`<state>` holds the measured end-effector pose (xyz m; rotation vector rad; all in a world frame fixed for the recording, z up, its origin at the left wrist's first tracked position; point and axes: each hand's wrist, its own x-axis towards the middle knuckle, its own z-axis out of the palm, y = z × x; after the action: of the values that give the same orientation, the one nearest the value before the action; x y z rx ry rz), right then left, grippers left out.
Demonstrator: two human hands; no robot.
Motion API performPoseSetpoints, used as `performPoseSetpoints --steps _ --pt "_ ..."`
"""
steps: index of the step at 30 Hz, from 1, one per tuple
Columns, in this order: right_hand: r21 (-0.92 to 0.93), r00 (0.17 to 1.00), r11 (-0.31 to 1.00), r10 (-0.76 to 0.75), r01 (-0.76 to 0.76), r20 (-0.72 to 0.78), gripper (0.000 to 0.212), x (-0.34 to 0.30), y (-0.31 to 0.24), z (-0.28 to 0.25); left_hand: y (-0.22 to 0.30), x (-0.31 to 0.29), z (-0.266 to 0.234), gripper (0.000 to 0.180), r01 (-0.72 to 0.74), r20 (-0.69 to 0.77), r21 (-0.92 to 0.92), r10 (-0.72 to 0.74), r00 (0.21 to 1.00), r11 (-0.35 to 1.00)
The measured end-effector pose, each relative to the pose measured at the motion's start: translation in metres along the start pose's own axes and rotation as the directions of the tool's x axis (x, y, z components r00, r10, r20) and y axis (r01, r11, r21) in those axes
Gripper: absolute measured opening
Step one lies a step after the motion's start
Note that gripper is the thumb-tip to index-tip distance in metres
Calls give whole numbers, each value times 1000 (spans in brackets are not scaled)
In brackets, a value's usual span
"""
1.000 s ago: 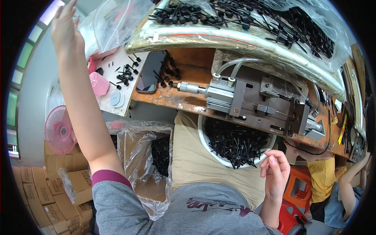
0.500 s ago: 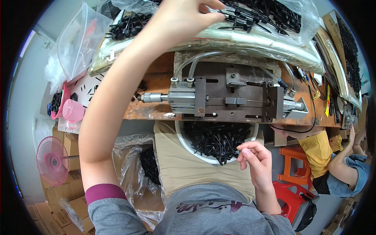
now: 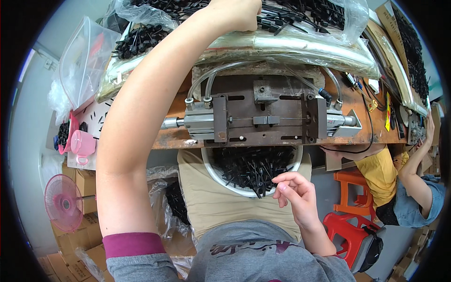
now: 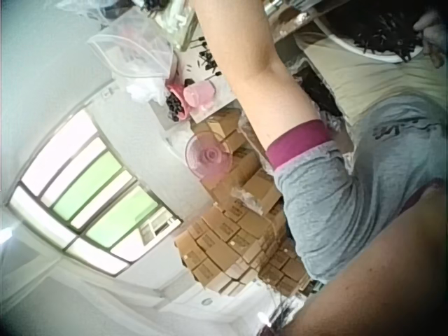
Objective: The recorder is assembling small black electrical connector parts using a manual press-like jig on a workbench.
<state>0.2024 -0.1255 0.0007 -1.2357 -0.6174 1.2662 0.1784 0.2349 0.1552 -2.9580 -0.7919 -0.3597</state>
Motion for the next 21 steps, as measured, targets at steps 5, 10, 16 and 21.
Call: performPoseSetpoints --steps 5,10,16,21 --pt "-1 999 1000 2 -2 32 15 4 -4 3 1 3 -2 30 -48 2 31 48 999 998" --pt "-3 995 1000 26 -26 93 14 6 -3 5 -1 8 6 25 -89 -40 179 97 994 980" --pt "-14 992 999 48 -47 114 14 4 0 4 -2 10 -12 26 -53 -82 -2 53 995 999" --pt "-19 996 999 47 -46 79 14 5 -1 -1 2 20 -18 36 -68 -113 -211 45 993 975"
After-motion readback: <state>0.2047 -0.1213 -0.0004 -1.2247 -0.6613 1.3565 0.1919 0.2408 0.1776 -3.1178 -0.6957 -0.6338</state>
